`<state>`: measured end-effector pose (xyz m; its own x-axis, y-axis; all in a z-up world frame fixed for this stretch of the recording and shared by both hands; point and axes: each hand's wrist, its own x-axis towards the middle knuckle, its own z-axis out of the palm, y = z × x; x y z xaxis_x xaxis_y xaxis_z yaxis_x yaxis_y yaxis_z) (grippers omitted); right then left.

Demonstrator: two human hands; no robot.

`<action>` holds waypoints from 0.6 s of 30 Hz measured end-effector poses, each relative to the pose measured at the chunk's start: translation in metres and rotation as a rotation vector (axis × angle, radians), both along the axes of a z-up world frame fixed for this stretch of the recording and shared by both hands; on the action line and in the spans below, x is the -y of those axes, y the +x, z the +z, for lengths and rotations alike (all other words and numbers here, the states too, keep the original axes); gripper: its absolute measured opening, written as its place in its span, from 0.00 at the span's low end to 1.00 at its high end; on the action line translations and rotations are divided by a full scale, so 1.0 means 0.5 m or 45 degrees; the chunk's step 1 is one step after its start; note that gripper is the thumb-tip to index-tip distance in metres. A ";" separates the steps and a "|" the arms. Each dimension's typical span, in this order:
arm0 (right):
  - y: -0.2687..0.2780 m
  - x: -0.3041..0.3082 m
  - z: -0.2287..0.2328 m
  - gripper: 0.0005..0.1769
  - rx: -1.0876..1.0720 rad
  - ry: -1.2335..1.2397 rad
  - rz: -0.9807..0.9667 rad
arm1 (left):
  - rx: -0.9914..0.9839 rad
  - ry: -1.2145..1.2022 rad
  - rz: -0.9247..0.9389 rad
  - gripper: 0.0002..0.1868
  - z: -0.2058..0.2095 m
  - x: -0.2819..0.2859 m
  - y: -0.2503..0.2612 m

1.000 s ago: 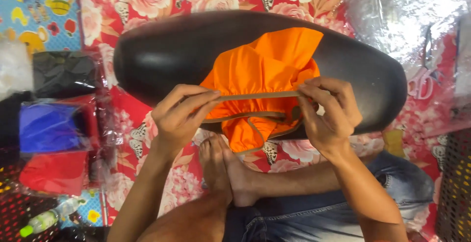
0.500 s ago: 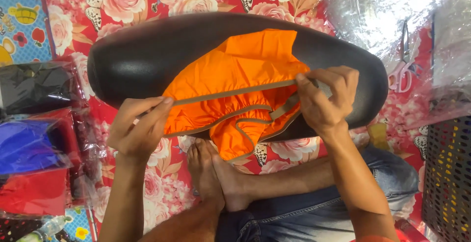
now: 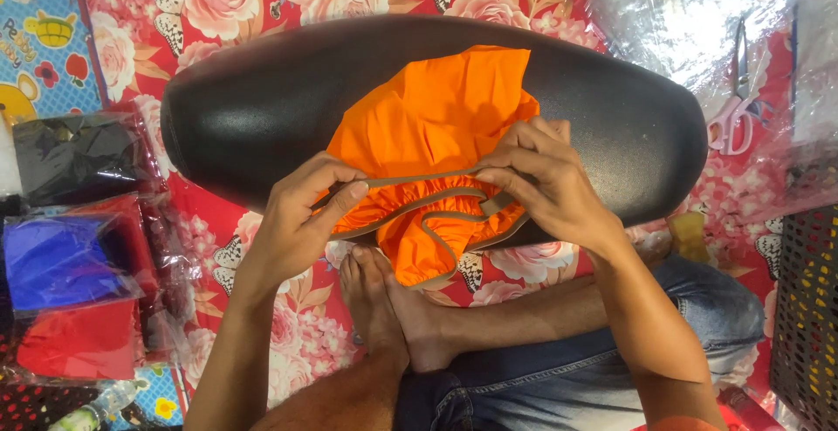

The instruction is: Fitting an orange elasticized protective cover onto a motorcycle seat while sitting on the floor.

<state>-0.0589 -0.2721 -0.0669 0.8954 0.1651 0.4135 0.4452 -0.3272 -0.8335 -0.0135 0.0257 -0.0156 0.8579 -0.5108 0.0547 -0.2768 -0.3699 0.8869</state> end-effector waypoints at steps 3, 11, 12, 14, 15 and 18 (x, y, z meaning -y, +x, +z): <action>0.000 0.014 -0.034 0.12 -0.215 0.173 0.058 | -0.327 -0.114 -0.032 0.12 -0.033 -0.019 0.012; -0.001 0.015 -0.031 0.16 -0.415 0.341 0.063 | -0.520 -0.235 -0.046 0.12 -0.063 -0.026 0.026; -0.003 0.014 -0.021 0.11 -0.366 0.286 0.066 | -0.226 -0.190 -0.069 0.08 -0.036 -0.006 0.024; -0.005 0.006 -0.010 0.07 -0.316 0.230 0.068 | 0.068 -0.146 -0.091 0.05 -0.003 0.019 0.020; -0.005 -0.001 -0.009 0.06 -0.158 0.198 -0.024 | 0.390 -0.070 -0.076 0.06 0.004 0.023 0.017; -0.011 -0.011 -0.026 0.05 0.257 0.004 -0.251 | 0.835 -0.022 0.041 0.09 -0.018 0.022 0.003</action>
<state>-0.0643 -0.2668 -0.0800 0.8095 -0.0055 0.5871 0.5304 -0.4218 -0.7354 -0.0120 0.0149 -0.0245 0.6586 -0.4796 0.5798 -0.7512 -0.3743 0.5437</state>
